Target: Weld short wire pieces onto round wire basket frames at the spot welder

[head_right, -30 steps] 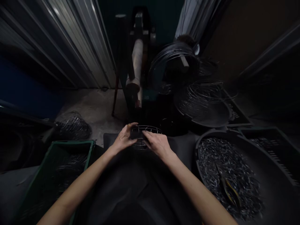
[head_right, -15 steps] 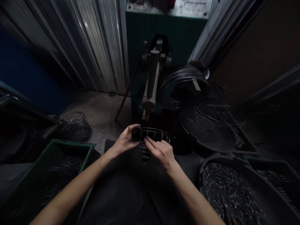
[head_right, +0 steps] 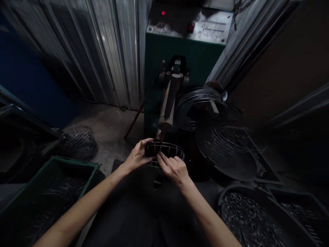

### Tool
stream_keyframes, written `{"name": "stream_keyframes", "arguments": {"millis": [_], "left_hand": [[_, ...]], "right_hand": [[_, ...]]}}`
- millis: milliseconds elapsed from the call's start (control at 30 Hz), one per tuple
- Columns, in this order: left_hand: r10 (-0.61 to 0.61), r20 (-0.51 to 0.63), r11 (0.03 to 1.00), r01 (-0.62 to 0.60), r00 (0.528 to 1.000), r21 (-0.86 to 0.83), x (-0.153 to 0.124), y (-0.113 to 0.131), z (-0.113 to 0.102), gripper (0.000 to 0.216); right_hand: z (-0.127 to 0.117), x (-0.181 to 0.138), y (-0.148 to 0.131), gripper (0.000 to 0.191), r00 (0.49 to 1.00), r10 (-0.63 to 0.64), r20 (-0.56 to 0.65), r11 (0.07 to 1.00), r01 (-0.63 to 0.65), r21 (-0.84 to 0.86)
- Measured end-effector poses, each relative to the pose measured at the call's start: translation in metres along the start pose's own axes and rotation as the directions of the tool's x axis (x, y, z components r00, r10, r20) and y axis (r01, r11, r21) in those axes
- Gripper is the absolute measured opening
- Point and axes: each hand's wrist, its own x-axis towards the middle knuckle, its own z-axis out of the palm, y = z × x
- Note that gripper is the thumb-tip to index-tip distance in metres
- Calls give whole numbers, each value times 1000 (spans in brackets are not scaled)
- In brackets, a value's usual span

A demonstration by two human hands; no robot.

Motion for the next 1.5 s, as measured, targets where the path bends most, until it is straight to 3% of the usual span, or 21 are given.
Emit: {"name": "stream_keyframes", "arguments": {"millis": [167, 400, 767, 933, 1033, 1133, 1233, 1333, 1433, 1500], "left_hand": [[58, -29, 998, -58, 998, -19, -5, 3, -4, 74], [-52, -15, 995, 51, 999, -84, 6, 3, -8, 76], [-7, 1, 999, 7, 1000, -50, 16, -9, -10, 75], [23, -2, 999, -23, 1000, -47, 15, -14, -8, 76], [5, -7, 999, -5, 1000, -39, 15, -16, -8, 76], [28, -26, 999, -29, 999, -35, 15, -18, -5, 76], [47, -42, 998, -48, 998, -34, 16, -22, 1, 74], [61, -60, 998, -61, 996, -3, 11, -22, 0, 71], [251, 13, 965, -252, 968, 67, -13, -15, -19, 63], [406, 138, 901, -421, 903, 108, -39, -7, -41, 55]], "right_hand": [[-5, 1, -4, 41, 999, 4, -32, 1000, -3, 30], [-2, 6, 3, 44, 999, 45, -22, 998, -44, 51], [14, 3, 7, 40, 996, 92, 6, 991, -93, 94], [20, 5, 6, 35, 996, 88, -23, 996, -87, 36], [9, 7, 3, 38, 997, 70, -44, 997, -71, -10], [-18, -5, -4, 42, 985, 172, -32, 985, -172, -9], [-53, -39, -7, 43, 909, 414, -50, 908, -409, 88], [-85, -77, 3, 27, 739, 673, -20, 723, -652, 230], [-104, -98, 16, 25, 551, 831, 69, 514, -811, 280], [-105, -98, 22, 28, 491, 856, 159, 430, -849, 306]]}}
